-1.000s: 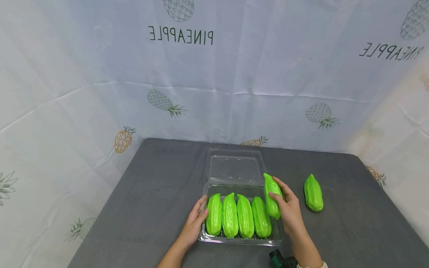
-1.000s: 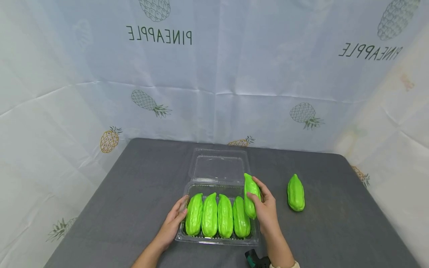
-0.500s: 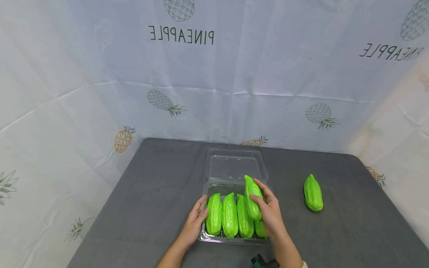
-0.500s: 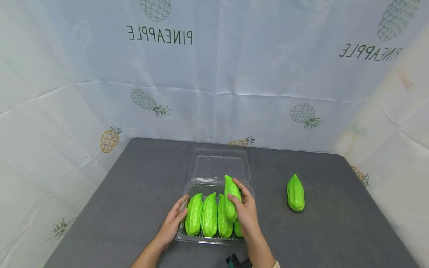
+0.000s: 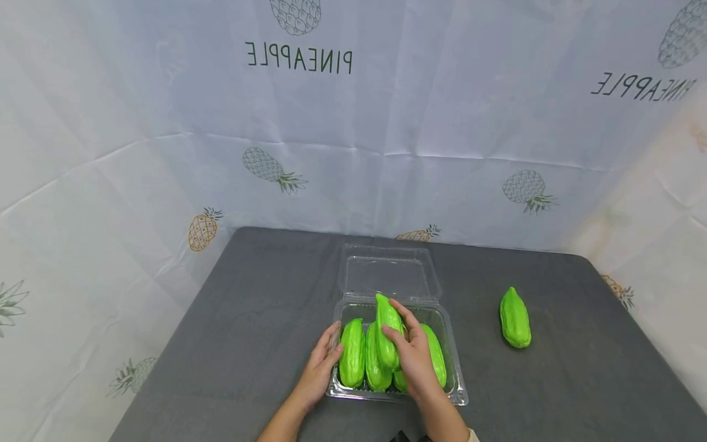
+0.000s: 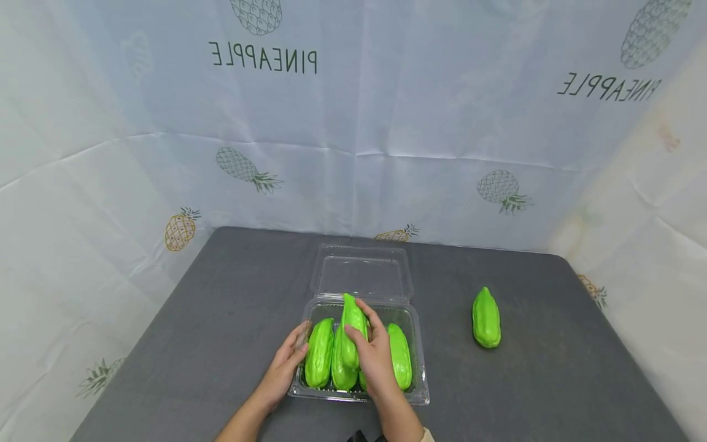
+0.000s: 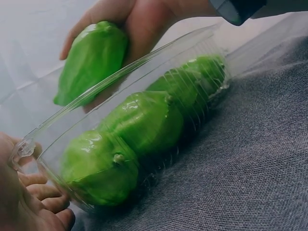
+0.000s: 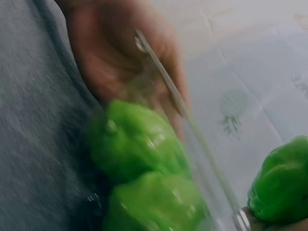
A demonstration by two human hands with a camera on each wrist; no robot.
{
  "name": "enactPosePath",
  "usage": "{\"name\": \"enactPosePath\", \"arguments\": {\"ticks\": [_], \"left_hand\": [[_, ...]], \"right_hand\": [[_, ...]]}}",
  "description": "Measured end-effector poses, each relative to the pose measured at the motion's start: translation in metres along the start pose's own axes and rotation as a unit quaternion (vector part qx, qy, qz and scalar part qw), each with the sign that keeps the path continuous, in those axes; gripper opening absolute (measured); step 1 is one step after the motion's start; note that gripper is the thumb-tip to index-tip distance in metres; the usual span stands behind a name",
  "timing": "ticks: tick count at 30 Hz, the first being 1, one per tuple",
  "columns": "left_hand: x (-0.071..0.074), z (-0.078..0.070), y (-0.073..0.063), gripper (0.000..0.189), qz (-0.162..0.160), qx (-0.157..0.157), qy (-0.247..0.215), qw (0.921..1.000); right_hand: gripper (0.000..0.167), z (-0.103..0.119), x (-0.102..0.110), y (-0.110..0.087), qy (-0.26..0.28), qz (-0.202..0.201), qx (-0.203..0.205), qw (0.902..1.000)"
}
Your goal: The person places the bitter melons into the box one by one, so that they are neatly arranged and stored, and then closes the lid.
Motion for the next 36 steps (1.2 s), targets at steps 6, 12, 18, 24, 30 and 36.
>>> {"name": "enactPosePath", "arguments": {"ticks": [6, 12, 18, 24, 30, 36], "left_hand": [[0.0, -0.001, 0.0, 0.055, 0.001, -0.001, -0.004, 1.0], [0.0, 0.0, 0.0, 0.056, 0.004, -0.004, -0.005, 1.0], [0.0, 0.0, -0.001, 0.056, 0.005, -0.003, -0.006, 1.0], [-0.001, -0.001, -0.001, 0.056, 0.008, -0.002, -0.005, 1.0], [-0.001, -0.001, -0.001, 0.055, 0.006, -0.003, -0.004, 1.0], [0.0, -0.001, 0.0, 0.055, 0.005, -0.003, -0.001, 1.0]], "right_hand": [[0.052, -0.005, -0.016, -0.002, -0.017, 0.012, 0.031, 0.9993], [0.049, -0.007, -0.027, -0.005, -0.056, 0.023, 0.061, 0.9963], [0.05, -0.007, -0.035, -0.009, -0.098, 0.047, 0.097, 0.9894], [0.046, -0.01, -0.039, -0.009, -0.136, 0.059, 0.121, 0.9815], [0.045, -0.011, -0.041, -0.01, -0.15, 0.062, 0.126, 0.9786], [0.046, -0.013, -0.043, -0.011, -0.16, 0.086, 0.11, 0.9772]]}}
Point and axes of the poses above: each hand's wrist, its own y-axis towards the middle knuckle, its own x-axis out of the back of the hand, z = x × y, the point moved 5 cm from there along y, towards the middle knuckle, and after that the axes turned 9 degrees about x, right-handed, at the moved point
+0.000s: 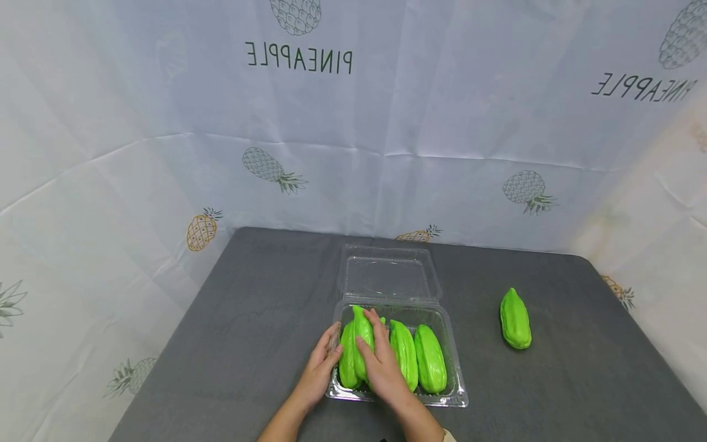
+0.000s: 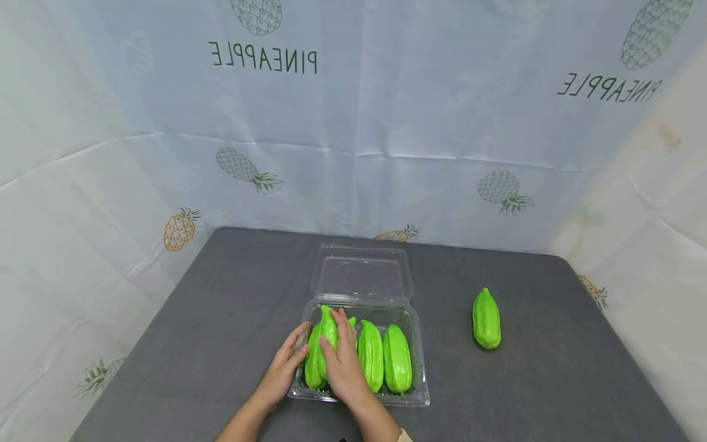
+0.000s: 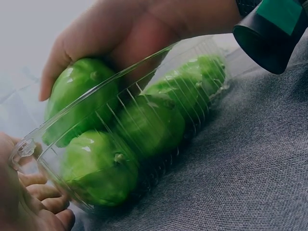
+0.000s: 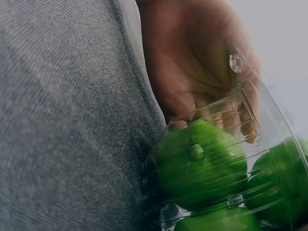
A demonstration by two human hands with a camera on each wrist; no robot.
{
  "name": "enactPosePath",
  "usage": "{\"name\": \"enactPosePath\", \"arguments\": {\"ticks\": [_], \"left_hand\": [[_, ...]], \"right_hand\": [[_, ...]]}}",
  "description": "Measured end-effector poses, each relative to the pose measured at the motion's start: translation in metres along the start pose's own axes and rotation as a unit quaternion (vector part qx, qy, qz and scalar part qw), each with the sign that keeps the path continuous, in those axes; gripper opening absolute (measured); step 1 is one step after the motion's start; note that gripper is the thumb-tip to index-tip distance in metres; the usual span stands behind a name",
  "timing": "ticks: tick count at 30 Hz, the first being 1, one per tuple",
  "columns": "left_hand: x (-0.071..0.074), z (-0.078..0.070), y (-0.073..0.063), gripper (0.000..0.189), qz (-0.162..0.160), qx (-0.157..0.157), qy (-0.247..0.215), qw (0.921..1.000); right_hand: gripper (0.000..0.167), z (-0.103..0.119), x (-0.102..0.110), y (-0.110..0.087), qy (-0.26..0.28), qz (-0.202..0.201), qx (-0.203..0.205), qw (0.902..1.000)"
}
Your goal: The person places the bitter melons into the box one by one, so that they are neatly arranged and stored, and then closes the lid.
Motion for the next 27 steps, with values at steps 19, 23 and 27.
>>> {"name": "enactPosePath", "arguments": {"ticks": [19, 23, 27], "left_hand": [[0.0022, 0.0026, 0.0009, 0.056, -0.003, 0.019, 0.006, 0.9998], [0.0021, 0.0025, 0.0005, 0.055, -0.003, 0.019, 0.006, 0.9998], [0.0012, 0.001, 0.0, 0.055, -0.004, 0.017, 0.009, 0.9998]], "right_hand": [[0.08, -0.0021, 0.0015, -0.0002, -0.083, 0.082, -0.012, 0.9931], [0.087, 0.0001, 0.0021, -0.0013, -0.075, 0.086, -0.023, 0.9932], [0.094, 0.0054, 0.0057, -0.0019, -0.066, 0.084, -0.019, 0.9941]]}}
Point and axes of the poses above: each hand's wrist, its own y-axis towards the middle knuckle, its own x-axis out of the back of the hand, z = x × y, the point moved 5 cm from there along y, towards the middle knuckle, and after that the axes turned 9 degrees about x, right-handed, at the moved point
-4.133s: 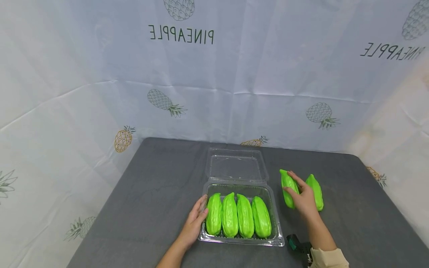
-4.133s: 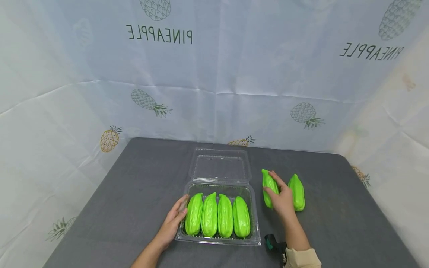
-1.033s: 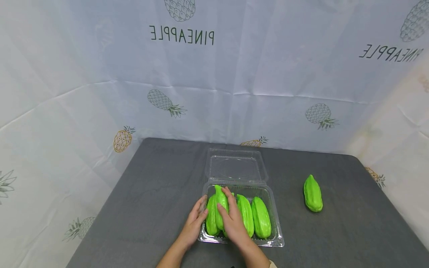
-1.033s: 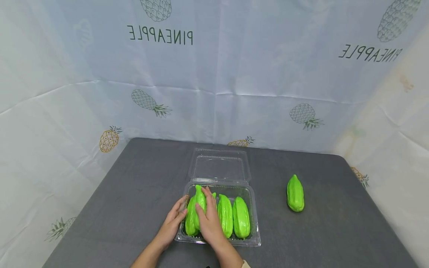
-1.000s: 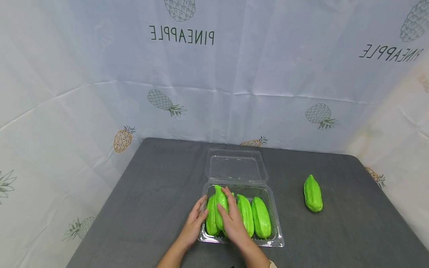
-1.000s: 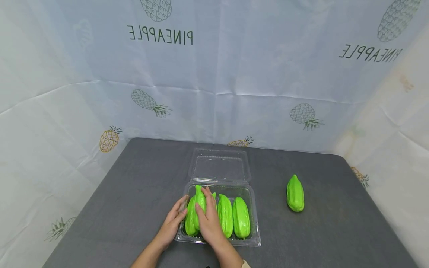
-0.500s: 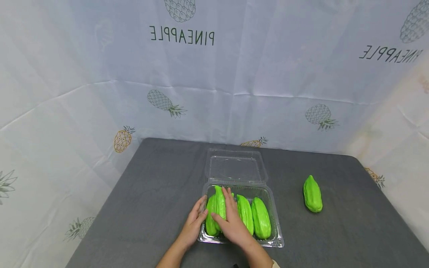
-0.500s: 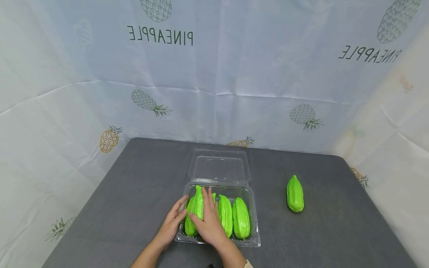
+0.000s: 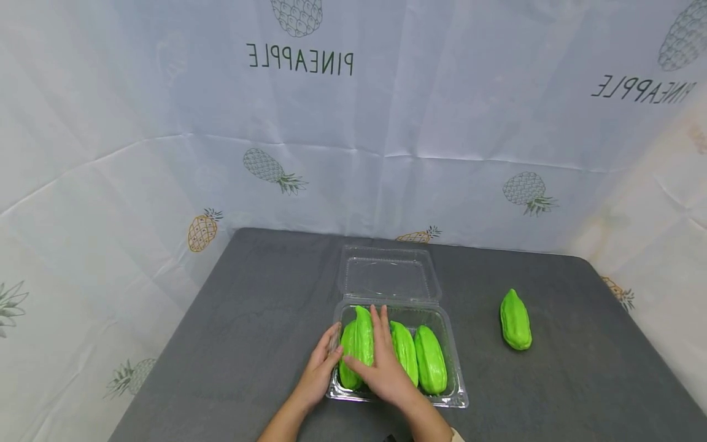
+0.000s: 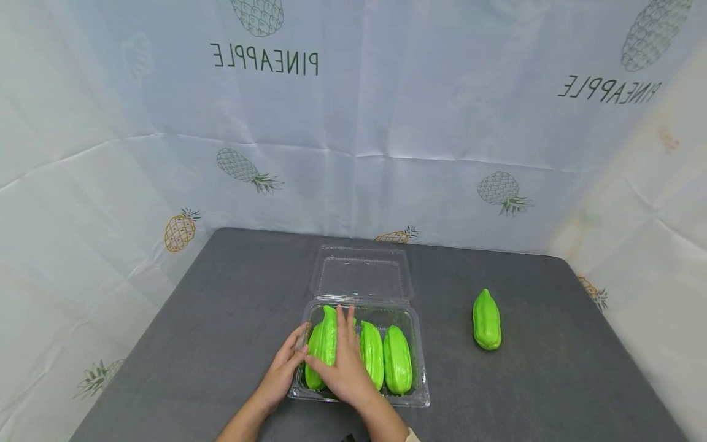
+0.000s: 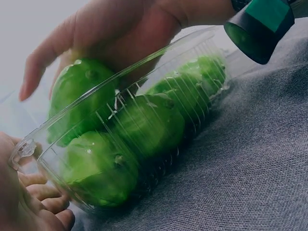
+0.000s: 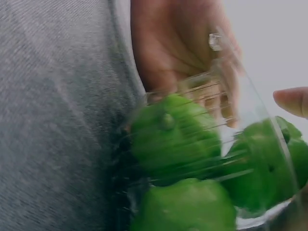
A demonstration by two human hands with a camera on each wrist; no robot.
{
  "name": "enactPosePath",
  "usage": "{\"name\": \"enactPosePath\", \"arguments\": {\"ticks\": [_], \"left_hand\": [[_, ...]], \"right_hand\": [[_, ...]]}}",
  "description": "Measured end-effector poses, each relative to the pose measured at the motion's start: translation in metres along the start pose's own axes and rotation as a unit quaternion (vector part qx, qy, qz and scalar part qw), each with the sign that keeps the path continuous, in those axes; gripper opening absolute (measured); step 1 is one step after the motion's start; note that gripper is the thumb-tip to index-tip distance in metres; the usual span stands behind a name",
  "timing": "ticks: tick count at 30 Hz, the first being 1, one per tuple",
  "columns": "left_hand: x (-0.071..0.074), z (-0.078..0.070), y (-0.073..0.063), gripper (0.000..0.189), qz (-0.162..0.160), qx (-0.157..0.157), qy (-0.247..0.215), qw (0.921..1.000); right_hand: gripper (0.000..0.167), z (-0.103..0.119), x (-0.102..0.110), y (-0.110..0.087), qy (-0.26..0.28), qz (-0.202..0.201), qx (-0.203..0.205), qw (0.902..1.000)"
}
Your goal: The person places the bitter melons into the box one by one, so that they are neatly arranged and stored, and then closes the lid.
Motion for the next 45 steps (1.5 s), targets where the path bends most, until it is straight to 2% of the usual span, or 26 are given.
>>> {"name": "enactPosePath", "arguments": {"ticks": [4, 10, 18, 27, 36, 45], "left_hand": [[-0.002, -0.002, 0.0, 0.055, 0.001, -0.006, 0.002, 1.0], [-0.003, -0.003, -0.001, 0.055, 0.005, -0.016, -0.006, 0.9998], [-0.001, -0.001, -0.002, 0.054, -0.005, -0.019, 0.001, 0.9998], [-0.001, -0.001, -0.003, 0.054, -0.01, -0.014, 0.002, 0.9998], [-0.002, -0.001, -0.003, 0.054, -0.005, -0.017, 0.001, 0.9998], [-0.002, -0.003, -0.002, 0.055, -0.002, -0.016, 0.0, 0.9999]], "right_hand": [[0.096, 0.006, 0.012, -0.002, -0.001, -0.019, 0.019, 0.9996], [0.091, 0.009, 0.044, -0.009, -0.011, -0.039, 0.029, 0.9988], [0.084, 0.008, 0.081, -0.015, -0.065, -0.041, 0.049, 0.9959], [0.081, -0.006, 0.111, -0.018, -0.096, -0.074, 0.027, 0.9922], [0.07, -0.019, 0.136, -0.015, -0.145, -0.074, 0.031, 0.9862], [0.071, -0.043, 0.166, -0.008, -0.174, -0.08, 0.022, 0.9814]]}}
Point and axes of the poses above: each hand's wrist, its own y-axis towards the middle knuckle, its own x-axis out of the back of the hand, z = x × y, the point moved 5 cm from there along y, towards the middle knuckle, and after that the axes turned 9 degrees about x, right-handed, at the moved point
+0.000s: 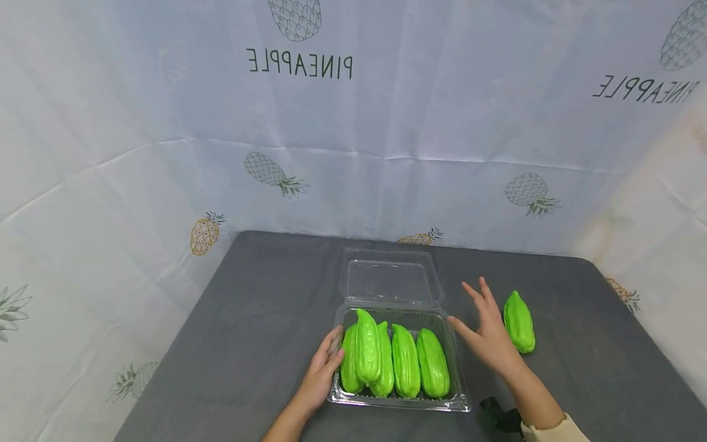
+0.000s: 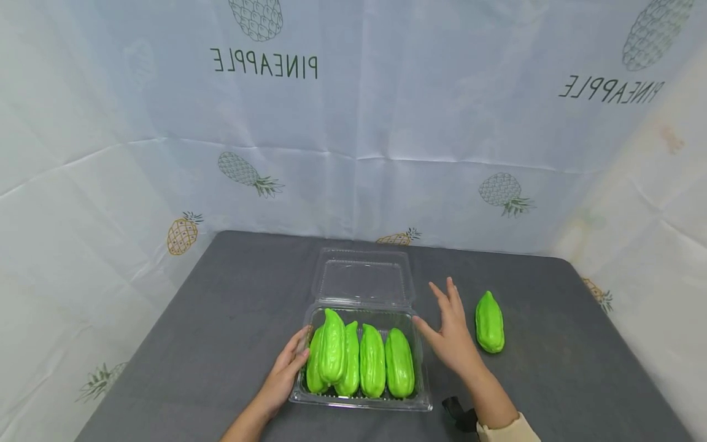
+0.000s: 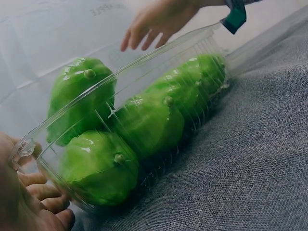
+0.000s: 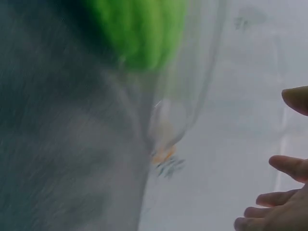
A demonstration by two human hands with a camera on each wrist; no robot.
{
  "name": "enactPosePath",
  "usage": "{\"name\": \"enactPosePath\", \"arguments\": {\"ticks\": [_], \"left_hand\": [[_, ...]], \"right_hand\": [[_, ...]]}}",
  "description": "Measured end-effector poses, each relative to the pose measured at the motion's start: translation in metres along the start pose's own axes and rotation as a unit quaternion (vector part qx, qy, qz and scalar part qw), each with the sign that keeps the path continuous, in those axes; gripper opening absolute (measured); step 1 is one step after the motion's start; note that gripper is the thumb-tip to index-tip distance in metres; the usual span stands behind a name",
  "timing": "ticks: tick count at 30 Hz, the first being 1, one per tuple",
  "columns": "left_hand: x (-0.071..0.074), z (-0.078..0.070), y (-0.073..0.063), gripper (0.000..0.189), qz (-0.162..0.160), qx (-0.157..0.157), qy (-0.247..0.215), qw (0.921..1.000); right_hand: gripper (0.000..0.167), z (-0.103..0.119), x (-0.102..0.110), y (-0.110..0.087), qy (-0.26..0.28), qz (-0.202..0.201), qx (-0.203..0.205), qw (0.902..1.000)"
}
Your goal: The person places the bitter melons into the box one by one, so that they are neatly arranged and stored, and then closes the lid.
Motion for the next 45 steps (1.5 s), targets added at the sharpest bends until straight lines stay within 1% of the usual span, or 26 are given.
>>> {"name": "enactPosePath", "arguments": {"ticks": [5, 8, 11, 18, 21, 28, 32, 37, 45], "left_hand": [[0.0, 0.001, 0.0, 0.055, 0.001, 0.0, 0.0, 1.0], [-0.001, 0.001, 0.0, 0.055, 0.003, -0.001, 0.0, 1.0], [-0.001, 0.0, 0.0, 0.055, 0.003, -0.003, -0.003, 1.0], [-0.001, 0.0, 0.0, 0.055, 0.007, -0.006, -0.005, 0.9999], [0.0, 0.002, 0.0, 0.055, 0.006, -0.005, -0.001, 1.0], [0.001, 0.005, 0.001, 0.056, 0.001, 0.006, 0.008, 1.0], [0.001, 0.004, 0.001, 0.056, 0.0, -0.001, 0.01, 1.0], [0.001, 0.002, 0.0, 0.055, -0.001, -0.006, 0.007, 1.0], [0.001, 0.002, 0.0, 0.055, 0.0, -0.004, 0.005, 1.0]], "right_hand": [[0.068, -0.031, 0.001, 0.004, -0.008, -0.02, -0.02, 0.9996], [0.064, -0.046, 0.002, 0.006, -0.016, -0.039, -0.019, 0.9989], [0.063, -0.056, 0.006, 0.008, -0.025, -0.054, -0.015, 0.9981], [0.065, -0.071, 0.025, 0.011, -0.07, -0.074, -0.025, 0.9945], [0.067, -0.078, 0.032, 0.012, -0.082, -0.072, -0.036, 0.9934], [0.068, -0.098, 0.043, 0.012, -0.099, -0.057, -0.086, 0.9897], [0.067, -0.108, 0.048, 0.012, -0.11, -0.053, -0.103, 0.9872], [0.067, -0.12, 0.047, 0.009, -0.11, -0.041, -0.116, 0.9863], [0.066, -0.131, 0.039, 0.005, -0.1, -0.017, -0.162, 0.9815]]}}
Point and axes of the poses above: each hand's wrist, its own y-axis towards the middle knuckle, its own x-axis out of the back of the hand, z = x × y, the point moved 5 cm from there along y, towards the middle knuckle, and after that the axes turned 9 degrees about x, right-handed, at the moved point
